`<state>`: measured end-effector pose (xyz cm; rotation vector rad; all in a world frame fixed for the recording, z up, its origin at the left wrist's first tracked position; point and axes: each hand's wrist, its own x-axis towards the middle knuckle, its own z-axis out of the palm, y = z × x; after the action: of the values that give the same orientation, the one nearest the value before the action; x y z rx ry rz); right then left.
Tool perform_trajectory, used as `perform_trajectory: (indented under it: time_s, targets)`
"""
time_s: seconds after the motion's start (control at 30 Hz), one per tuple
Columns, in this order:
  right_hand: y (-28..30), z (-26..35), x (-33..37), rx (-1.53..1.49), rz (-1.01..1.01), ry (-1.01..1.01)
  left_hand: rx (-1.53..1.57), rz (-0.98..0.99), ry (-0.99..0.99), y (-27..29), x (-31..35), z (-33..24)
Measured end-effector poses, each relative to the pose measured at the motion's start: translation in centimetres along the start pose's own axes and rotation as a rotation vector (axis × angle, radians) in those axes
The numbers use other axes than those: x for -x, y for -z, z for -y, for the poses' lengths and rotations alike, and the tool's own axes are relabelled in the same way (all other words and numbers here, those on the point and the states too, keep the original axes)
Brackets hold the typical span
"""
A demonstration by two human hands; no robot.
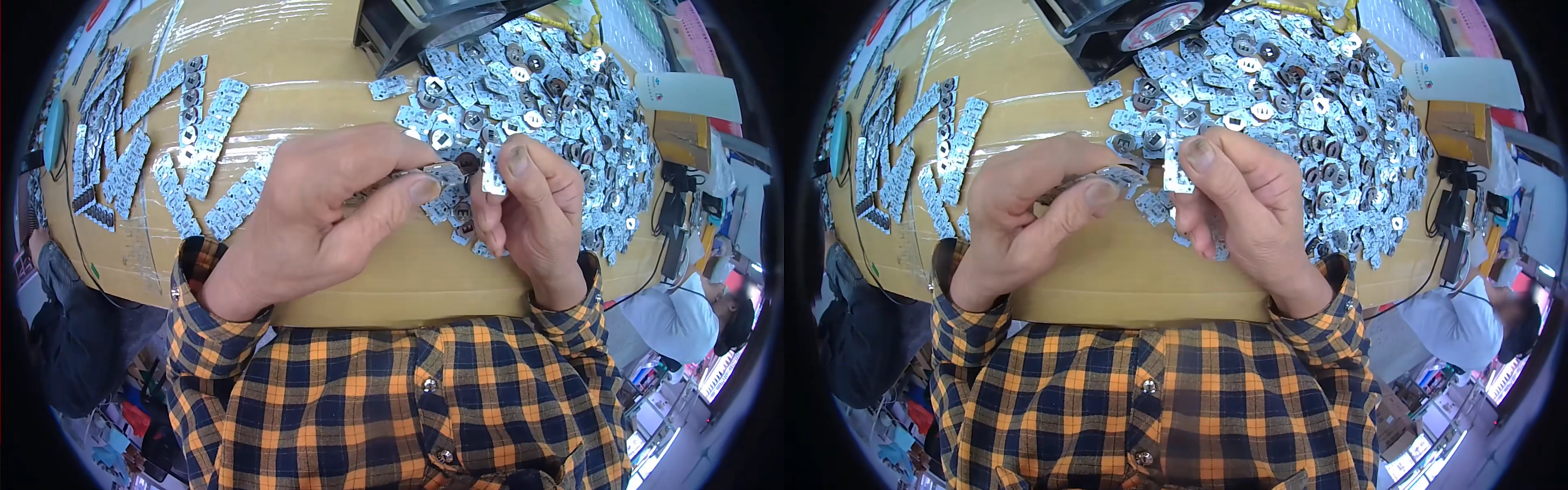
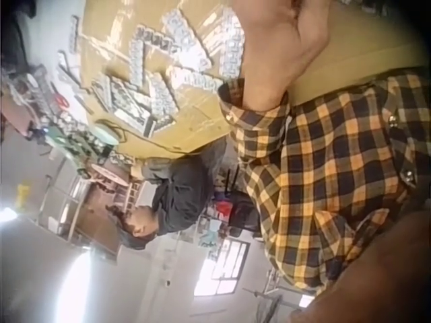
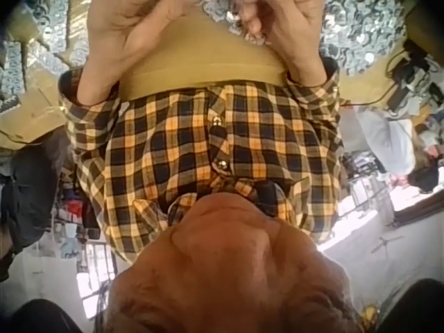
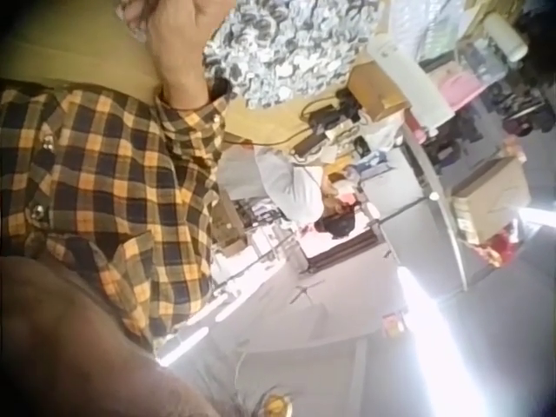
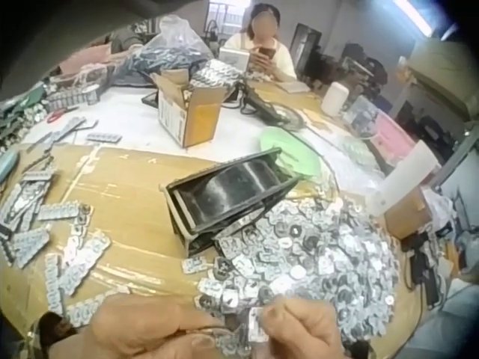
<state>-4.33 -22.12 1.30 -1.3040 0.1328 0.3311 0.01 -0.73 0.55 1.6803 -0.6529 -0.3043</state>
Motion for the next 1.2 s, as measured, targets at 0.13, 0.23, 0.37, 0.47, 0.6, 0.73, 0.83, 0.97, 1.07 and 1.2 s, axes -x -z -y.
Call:
perform_trajectory:
  time_s: [0.13,0.23,0.37,0.47,0.6,0.73,0.83,0.97,1.07,1.2]
  targets:
    - [-0.3,0.0,0.1,0.218,-0.065,0.044,-0.218,-0.101,-0.24,-0.8,-0.2,0.3]
    - [-0.7,0.0,0.2,0.323,-0.1,0.047,-0.27,-0.144,-0.295,-1.2,-0.2,0.4]
    - [-0.8,-0.4,0.1,0.342,-0.066,0.042,-0.376,-0.233,-0.385,-1.8,0.1,1.3]
    - [-0.4,-0.5,0.1,0.343,-0.037,0.035,-0.431,-0.242,-0.339,-2.1,0.3,0.8]
    - [-0.7,-0.4,0.0,0.322,-0.05,0.028,-0.403,-0.286,-0.358,-2.3,0.3,0.9]
    - [-0.7,-0.4,0.0,0.281,-0.091,-0.01,-0.368,-0.301,-0.356,-2.3,0.1,1.1]
    - [-0.7,-0.4,0.0,0.283,-0.066,0.028,-0.353,-0.296,-0.374,-2.3,0.1,1.3]
    - [-0.8,-0.4,0.2,0.326,-0.12,0.047,-0.364,-0.204,-0.431,-2.0,0.0,0.9]
    - [-0.8,0.0,0.1,0.414,-0.145,0.105,-0.341,-0.137,-0.395,-1.8,0.1,0.6]
    - [0.1,-0.2,-0.1,0.776,-0.037,0.403,-0.277,-0.252,-0.358,-1.7,0.0,1.0]
